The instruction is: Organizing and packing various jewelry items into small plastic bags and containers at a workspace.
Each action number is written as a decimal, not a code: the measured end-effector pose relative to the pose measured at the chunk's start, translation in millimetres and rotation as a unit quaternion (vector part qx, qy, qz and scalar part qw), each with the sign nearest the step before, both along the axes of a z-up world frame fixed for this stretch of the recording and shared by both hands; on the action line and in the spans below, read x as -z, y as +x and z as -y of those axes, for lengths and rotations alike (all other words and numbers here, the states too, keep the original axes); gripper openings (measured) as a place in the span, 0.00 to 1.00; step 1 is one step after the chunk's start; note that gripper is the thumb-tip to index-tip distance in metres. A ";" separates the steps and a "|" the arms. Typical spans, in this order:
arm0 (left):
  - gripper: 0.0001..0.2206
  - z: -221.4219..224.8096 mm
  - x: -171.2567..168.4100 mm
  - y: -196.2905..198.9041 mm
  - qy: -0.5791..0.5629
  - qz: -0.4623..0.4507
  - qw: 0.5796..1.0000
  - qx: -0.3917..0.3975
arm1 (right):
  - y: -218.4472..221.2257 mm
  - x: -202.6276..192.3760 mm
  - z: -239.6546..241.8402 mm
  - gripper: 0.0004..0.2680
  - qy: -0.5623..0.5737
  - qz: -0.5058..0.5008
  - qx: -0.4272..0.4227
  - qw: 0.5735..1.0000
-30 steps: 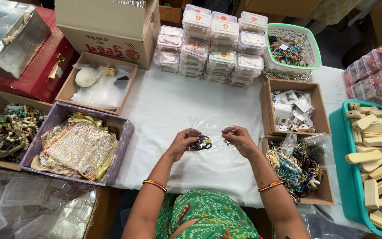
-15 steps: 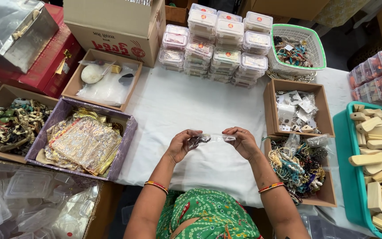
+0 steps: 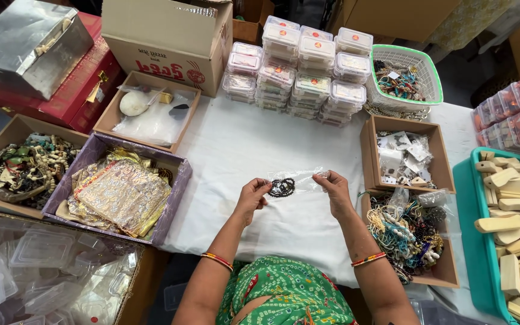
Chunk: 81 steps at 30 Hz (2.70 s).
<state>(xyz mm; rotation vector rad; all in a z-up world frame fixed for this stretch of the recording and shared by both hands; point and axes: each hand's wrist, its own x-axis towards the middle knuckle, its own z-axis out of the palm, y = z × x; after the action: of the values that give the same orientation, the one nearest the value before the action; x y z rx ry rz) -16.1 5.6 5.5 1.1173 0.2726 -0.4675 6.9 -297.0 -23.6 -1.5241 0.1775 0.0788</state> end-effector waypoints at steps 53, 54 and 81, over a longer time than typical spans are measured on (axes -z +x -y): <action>0.14 11.8 22.8 44.2 0.602 0.349 0.685 0.217 | -15.8 11.8 -64.5 0.09 -0.585 0.069 -0.086 0.804; 0.15 12.1 20.4 44.9 0.599 0.337 0.689 0.230 | -18.6 11.8 -62.9 0.11 -0.578 0.077 -0.086 0.808; 0.12 3.4 8.8 84.7 0.465 0.270 0.768 0.348 | 2.3 34.2 -36.0 0.07 -0.094 -0.069 -0.099 0.988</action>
<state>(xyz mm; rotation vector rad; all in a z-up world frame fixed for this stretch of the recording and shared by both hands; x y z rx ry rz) 68.6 2.2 -3.3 2.3003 -0.5258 -0.6520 9.2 -261.0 -57.8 -1.7221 0.1458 0.3337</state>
